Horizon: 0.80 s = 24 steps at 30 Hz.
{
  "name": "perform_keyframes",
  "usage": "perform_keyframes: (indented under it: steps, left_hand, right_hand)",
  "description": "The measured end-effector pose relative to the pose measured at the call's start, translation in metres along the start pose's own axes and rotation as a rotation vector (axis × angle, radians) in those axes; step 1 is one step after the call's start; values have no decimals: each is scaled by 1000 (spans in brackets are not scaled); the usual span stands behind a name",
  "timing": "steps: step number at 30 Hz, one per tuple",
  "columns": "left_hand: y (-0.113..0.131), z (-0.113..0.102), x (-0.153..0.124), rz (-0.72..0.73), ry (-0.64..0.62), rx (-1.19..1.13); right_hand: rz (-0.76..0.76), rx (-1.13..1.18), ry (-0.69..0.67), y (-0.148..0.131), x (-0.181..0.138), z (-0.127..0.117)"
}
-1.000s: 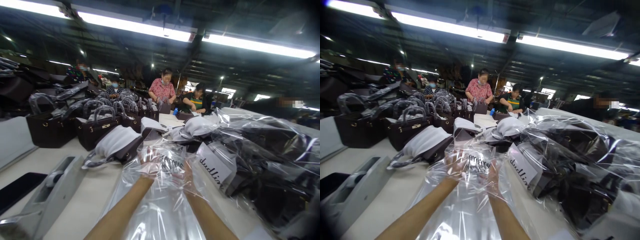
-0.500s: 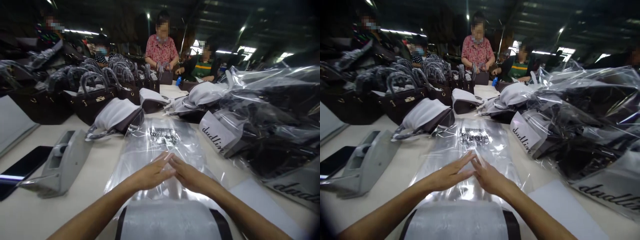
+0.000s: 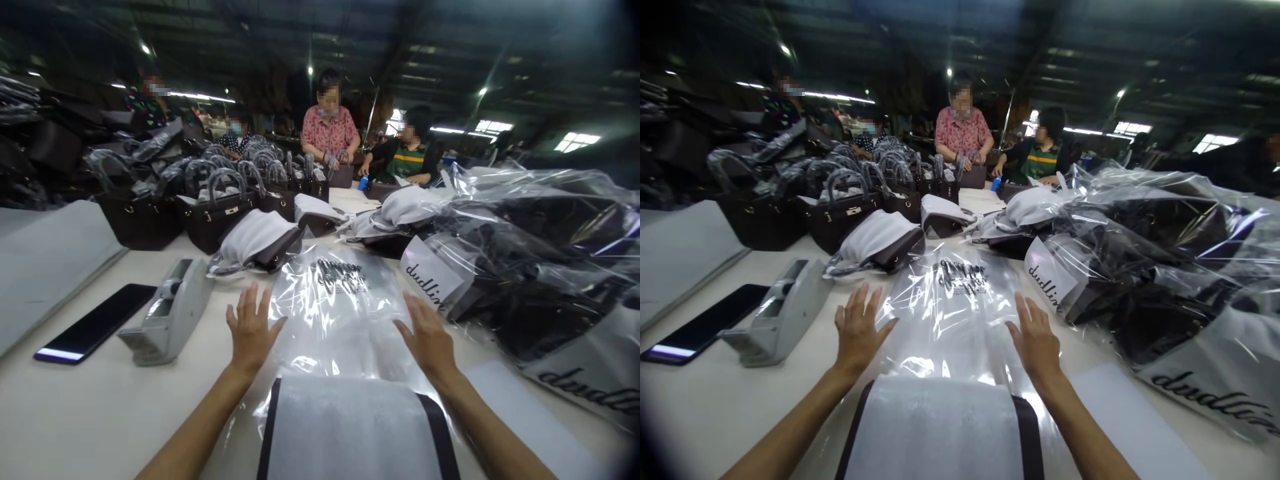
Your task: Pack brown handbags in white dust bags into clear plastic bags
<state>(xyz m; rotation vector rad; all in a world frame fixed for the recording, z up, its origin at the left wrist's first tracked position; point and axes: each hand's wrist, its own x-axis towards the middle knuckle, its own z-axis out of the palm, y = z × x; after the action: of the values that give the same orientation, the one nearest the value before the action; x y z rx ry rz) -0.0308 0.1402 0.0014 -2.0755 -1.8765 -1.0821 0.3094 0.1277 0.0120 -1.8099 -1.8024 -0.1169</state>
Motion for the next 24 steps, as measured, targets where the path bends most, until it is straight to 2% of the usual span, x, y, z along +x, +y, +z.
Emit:
perform_keyframes:
  steps: [2,5,8,10,13,15,19,21,24]
  left_hand:
    - [-9,3,2,-237,-26,-275]
    - [-20,3,2,-538,-79,-620]
    - [-15,6,-6,-695,-128,-802]
    - [-2,11,-18,-772,-125,-929]
    - [23,15,-40,-877,-118,-1035]
    - [35,13,-53,-932,-97,-1050]
    - [45,-2,-73,-970,-35,-979]
    - [47,-12,-80,-931,-34,-940]
    - [48,-27,-90,-798,-42,-860]
  right_hand:
    - [143,131,-42,6,1,3]
    - [240,223,-83,13,-15,4]
    - [392,281,-88,7,-48,11]
    - [522,351,-55,-4,-72,18]
    - [724,577,13,-20,-100,25]
    - [797,654,10,-27,-110,21]
    - [772,572,-75,-33,-117,-6]
    - [775,586,-73,-39,-121,-24]
    - [783,632,13,-51,-131,-46]
